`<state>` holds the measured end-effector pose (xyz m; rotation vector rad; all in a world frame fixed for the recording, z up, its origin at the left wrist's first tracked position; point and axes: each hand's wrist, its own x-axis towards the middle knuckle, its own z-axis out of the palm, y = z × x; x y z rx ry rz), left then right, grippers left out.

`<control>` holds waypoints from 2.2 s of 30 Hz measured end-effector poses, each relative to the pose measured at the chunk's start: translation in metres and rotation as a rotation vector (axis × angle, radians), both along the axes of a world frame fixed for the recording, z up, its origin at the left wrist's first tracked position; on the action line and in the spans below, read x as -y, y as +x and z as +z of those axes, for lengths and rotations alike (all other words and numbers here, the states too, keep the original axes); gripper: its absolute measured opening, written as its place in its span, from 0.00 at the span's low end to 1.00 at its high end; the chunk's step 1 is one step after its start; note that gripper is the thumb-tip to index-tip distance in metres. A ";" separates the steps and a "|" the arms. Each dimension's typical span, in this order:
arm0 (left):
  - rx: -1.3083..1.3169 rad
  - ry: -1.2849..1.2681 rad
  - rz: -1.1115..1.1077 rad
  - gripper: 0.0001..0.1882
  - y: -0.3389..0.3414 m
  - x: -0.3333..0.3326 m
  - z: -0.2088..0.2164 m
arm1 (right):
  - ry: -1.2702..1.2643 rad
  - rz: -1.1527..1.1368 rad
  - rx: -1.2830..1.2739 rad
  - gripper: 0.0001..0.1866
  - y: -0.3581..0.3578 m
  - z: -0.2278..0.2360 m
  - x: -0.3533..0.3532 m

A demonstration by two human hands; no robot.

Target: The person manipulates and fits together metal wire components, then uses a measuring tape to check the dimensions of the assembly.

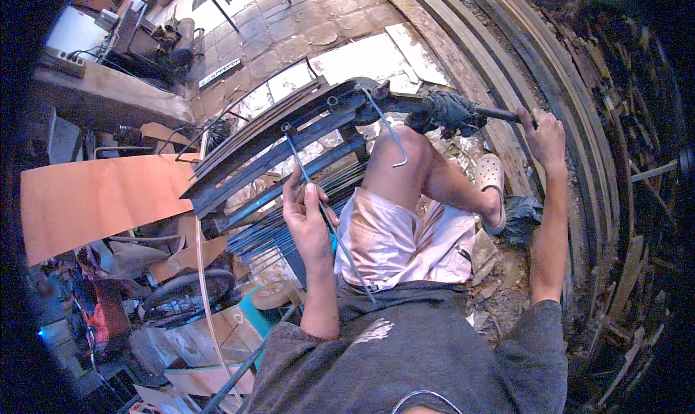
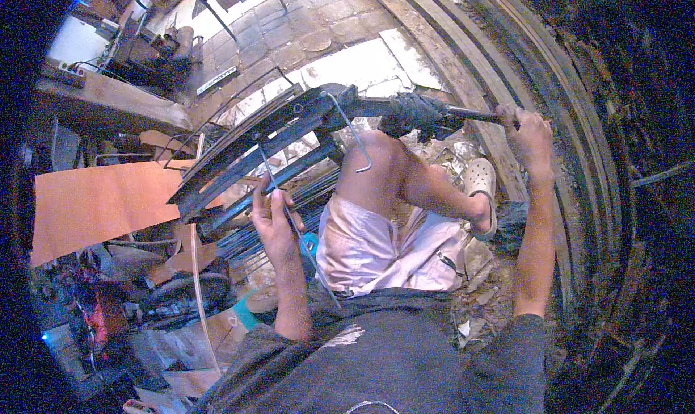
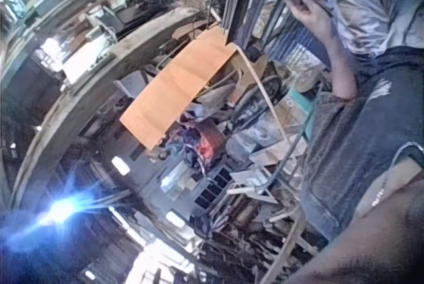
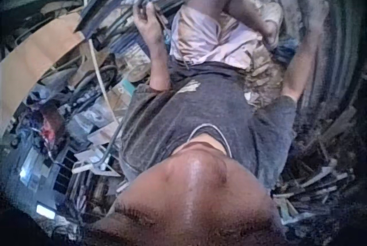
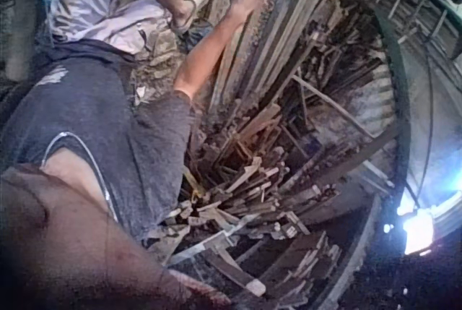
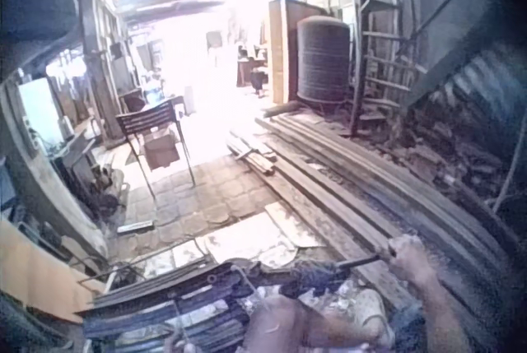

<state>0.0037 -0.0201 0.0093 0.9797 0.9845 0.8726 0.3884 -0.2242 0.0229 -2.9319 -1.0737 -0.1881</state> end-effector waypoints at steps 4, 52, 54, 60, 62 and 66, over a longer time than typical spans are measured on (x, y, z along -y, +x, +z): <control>0.507 -0.415 -0.011 0.27 -0.001 0.016 -0.042 | 0.059 -0.010 0.012 0.35 -0.008 -0.004 0.008; 0.862 -0.721 -0.269 0.19 0.103 0.022 -0.050 | 0.233 0.067 0.517 0.27 -0.048 0.009 -0.020; 0.979 -0.694 -0.336 0.26 0.086 0.023 -0.056 | 0.544 0.145 0.163 0.20 -0.090 0.018 -0.043; 0.949 -0.801 -0.172 0.31 0.003 0.027 -0.073 | 0.765 0.080 -0.891 0.19 -0.204 -0.001 -0.104; 0.607 -0.710 -0.085 0.28 -0.016 0.026 -0.051 | 0.827 0.111 -0.940 0.19 -0.209 -0.017 -0.111; 0.585 -0.607 -0.179 0.17 -0.035 0.024 -0.047 | 0.901 0.212 -0.850 0.14 -0.204 -0.042 -0.120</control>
